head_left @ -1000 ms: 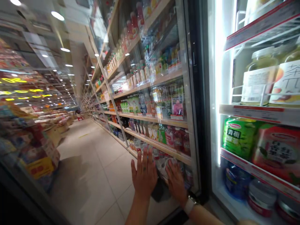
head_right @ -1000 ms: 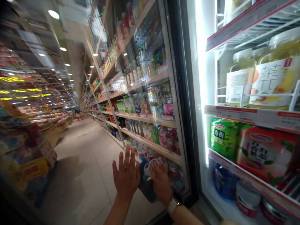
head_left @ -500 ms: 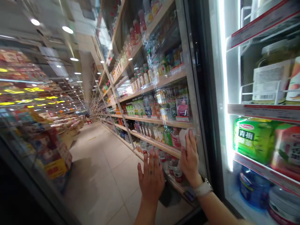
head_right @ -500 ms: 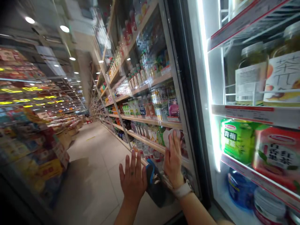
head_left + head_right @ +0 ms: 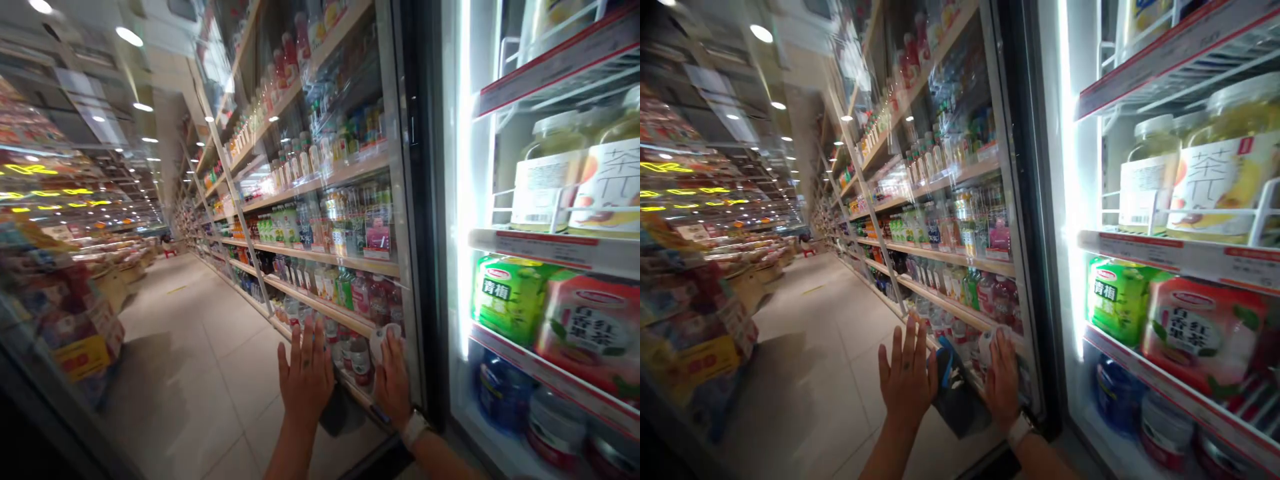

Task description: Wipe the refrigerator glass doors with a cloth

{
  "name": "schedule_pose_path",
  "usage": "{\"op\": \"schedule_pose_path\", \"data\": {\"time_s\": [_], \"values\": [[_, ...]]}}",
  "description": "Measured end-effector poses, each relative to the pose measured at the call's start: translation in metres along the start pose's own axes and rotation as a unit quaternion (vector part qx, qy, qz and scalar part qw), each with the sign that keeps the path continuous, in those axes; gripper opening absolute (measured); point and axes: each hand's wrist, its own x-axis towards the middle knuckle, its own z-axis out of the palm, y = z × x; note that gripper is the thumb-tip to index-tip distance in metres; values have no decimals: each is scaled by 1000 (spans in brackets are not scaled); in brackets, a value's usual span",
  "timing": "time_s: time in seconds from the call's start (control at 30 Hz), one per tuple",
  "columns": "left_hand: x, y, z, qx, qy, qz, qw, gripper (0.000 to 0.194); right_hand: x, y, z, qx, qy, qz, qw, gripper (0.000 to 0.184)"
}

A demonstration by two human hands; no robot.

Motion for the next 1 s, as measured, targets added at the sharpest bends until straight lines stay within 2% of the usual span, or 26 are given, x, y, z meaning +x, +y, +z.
{"op": "schedule_pose_path", "data": {"time_s": [0.07,0.13,0.23,0.4,0.47,0.53,0.63,0.73,0.9,1.0], "values": [[0,0,0,-1,2,-2,1000,61,-6,-2,1,0,-6,17,1000,64],[-1,0,0,-4,3,-1,1000,62,0,-7,2,7,-3,37,999,63],[-2,-1,2,-9,7,-3,1000,62,29,-15,-1,20,6,62,998,61],[-5,-2,4,1,0,-3,1000,62,96,-15,-18,58,4,79,995,60],[-5,-1,4,6,-4,-2,1000,61,112,-11,-21,65,11,72,995,59],[-5,-1,2,11,-12,-1,1000,63,116,-8,-19,58,30,62,996,58],[-4,-1,0,16,-22,2,1000,65,100,-6,-10,41,59,68,995,57],[-3,-1,1,13,-11,4,1000,62,68,-4,0,32,68,70,995,56],[-1,0,1,-4,3,-3,1000,63,13,2,8,22,58,36,997,54],[1,0,-1,-4,0,0,1000,63,2,-1,9,17,46,52,997,54]]}}
